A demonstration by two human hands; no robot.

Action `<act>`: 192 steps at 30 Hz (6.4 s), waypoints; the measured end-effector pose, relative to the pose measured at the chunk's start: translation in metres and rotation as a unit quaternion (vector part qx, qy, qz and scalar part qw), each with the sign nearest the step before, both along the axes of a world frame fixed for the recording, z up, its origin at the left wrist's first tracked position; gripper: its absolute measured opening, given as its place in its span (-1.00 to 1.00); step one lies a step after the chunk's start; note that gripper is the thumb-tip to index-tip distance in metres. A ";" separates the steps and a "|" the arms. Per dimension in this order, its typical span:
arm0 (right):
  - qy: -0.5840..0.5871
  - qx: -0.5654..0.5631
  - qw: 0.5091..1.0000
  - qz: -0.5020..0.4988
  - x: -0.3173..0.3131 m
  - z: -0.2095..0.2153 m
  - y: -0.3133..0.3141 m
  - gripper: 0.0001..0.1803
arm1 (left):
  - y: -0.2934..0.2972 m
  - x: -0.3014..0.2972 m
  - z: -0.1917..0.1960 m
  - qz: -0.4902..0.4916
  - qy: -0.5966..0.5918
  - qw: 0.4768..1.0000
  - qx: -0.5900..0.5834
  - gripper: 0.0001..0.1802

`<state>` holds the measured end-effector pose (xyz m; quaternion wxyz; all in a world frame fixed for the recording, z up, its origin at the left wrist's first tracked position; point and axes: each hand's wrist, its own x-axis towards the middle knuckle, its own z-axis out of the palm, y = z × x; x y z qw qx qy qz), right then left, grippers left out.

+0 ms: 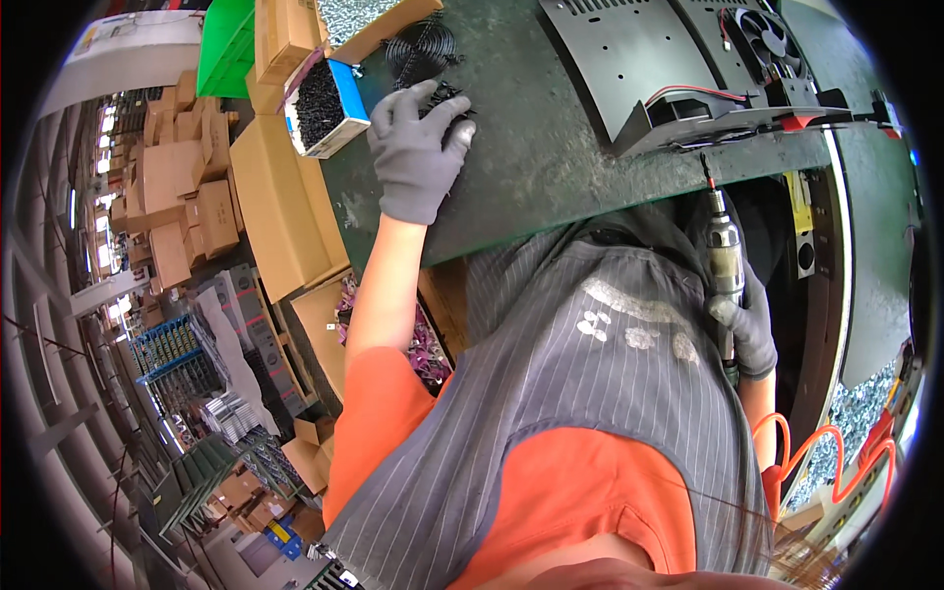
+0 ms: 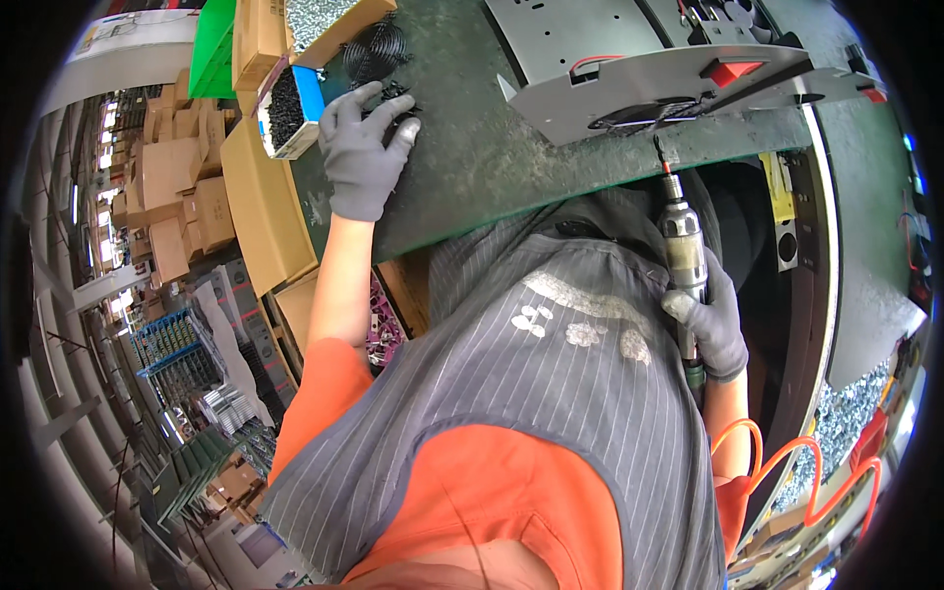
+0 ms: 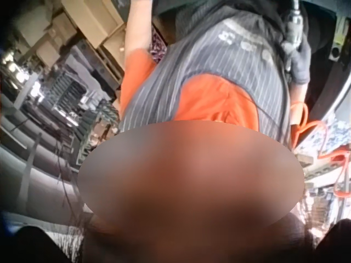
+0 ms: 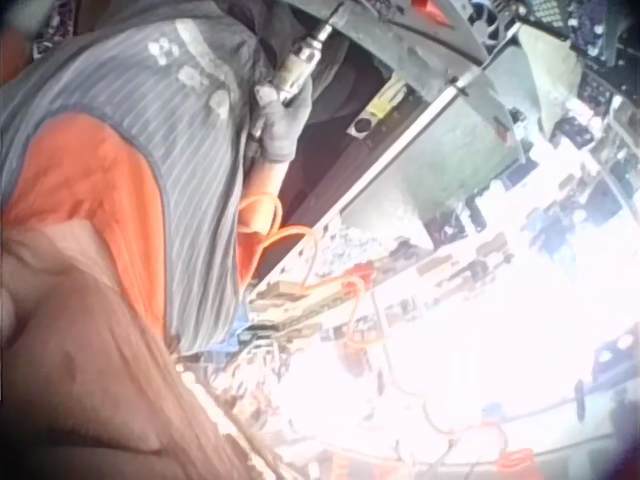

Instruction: The person assembles an electronic device on a workbench. They place a metal chassis on the table, install a cooling fan, and secure it with screws using a pneumatic screwdriver. They then attach a metal cover plate, fastening it with multiple screws. Finally, they install a second fan and secure it with screws.

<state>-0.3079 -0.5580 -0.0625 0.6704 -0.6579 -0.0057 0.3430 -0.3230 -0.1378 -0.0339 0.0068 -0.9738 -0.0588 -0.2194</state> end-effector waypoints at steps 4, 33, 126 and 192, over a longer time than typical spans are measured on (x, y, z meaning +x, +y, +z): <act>0.012 0.010 1.000 0.014 -0.003 0.008 -0.001 -0.06 | 0.005 0.003 -0.014 -0.016 -0.061 0.998 0.028 -0.77; -0.066 -0.035 0.969 0.236 -0.002 0.077 0.029 -0.23 | -0.122 -0.002 0.012 -0.131 0.080 0.523 -0.839 -0.73; -0.013 0.158 0.984 0.082 -0.009 0.079 0.038 -0.53 | -0.116 0.073 -0.050 -0.242 -0.057 0.961 -0.119 -0.65; -0.067 0.047 0.973 0.215 -0.008 0.054 0.039 -0.21 | -0.098 -0.015 0.004 -0.089 0.218 0.613 -0.754 -0.61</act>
